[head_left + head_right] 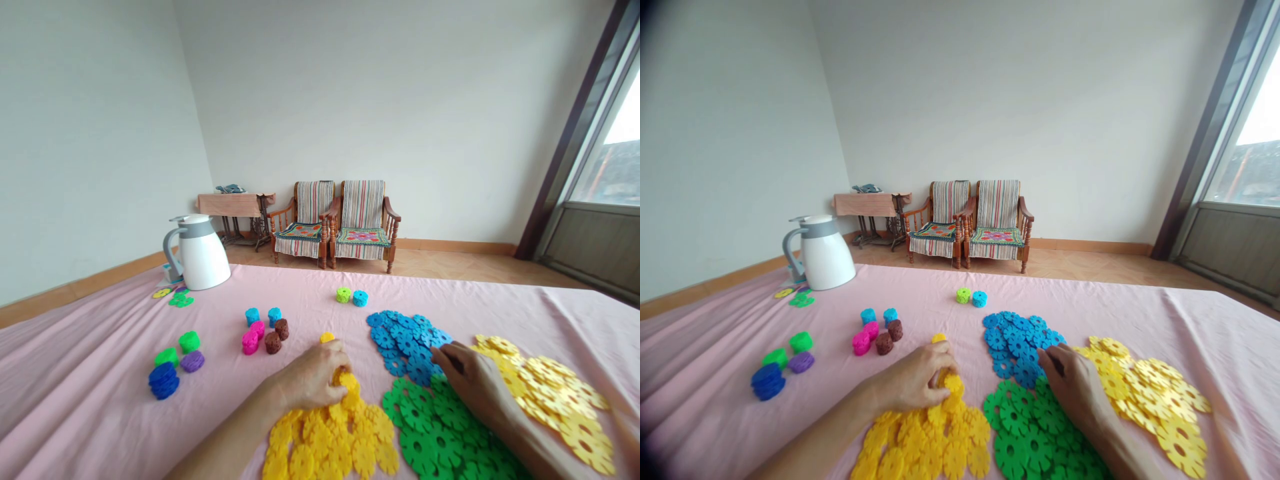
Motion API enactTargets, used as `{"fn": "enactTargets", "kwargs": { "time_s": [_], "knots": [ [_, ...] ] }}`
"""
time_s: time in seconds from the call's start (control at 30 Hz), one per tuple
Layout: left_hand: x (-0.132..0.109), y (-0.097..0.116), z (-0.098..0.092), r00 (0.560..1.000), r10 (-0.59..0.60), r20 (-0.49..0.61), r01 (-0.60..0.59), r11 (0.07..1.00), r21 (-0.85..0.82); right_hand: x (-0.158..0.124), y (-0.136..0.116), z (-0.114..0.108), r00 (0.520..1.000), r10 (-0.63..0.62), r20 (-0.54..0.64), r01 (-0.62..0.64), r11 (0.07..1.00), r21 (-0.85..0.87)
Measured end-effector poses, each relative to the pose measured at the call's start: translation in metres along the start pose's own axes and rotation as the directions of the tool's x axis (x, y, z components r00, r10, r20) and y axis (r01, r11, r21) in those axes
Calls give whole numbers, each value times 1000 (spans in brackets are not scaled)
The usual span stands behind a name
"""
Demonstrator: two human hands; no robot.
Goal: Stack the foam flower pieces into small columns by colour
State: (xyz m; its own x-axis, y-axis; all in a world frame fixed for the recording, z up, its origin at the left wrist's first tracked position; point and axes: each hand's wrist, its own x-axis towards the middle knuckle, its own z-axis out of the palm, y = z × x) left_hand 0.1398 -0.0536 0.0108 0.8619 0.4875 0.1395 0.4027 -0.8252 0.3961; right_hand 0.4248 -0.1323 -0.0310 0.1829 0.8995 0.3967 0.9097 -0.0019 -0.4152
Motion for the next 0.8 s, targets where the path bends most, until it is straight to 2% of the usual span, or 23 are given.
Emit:
{"fn": "enactTargets", "kwargs": {
  "time_s": [0.1, 0.2, 0.27, 0.33, 0.4, 0.47, 0.8],
  "knots": [
    [0, -2, 0, 998, -33, -46, 32, 999, -23, 0, 0, 0, 1000, 10, 10, -10, 1000, -3],
    [1, -11, -5, 981, -112, -161, 99, 991, -87, 0, 0, 0, 1000, 11, 13, -11, 1000, -1],
    [2, -21, -9, 940, -208, -272, 177, 975, -132, 1, 0, 1, 1000, 10, 9, -10, 1000, 0],
    [2, -31, -11, 880, -299, -369, 254, 953, -168, 1, 0, 1, 1000, 12, 6, -12, 1000, 2],
    [3, -40, -10, 839, -344, -421, 289, 938, -189, 0, -1, 1, 1000, 12, 7, -12, 1000, 8],
    [4, -46, -7, 829, -358, -431, 296, 933, -204, 0, -1, 1, 1000, 14, 8, -14, 1000, 14],
    [7, -54, 5, 839, -372, -398, 305, 926, -221, 0, -1, 1, 1000, 14, 2, -14, 1000, 15]
  ]
}}
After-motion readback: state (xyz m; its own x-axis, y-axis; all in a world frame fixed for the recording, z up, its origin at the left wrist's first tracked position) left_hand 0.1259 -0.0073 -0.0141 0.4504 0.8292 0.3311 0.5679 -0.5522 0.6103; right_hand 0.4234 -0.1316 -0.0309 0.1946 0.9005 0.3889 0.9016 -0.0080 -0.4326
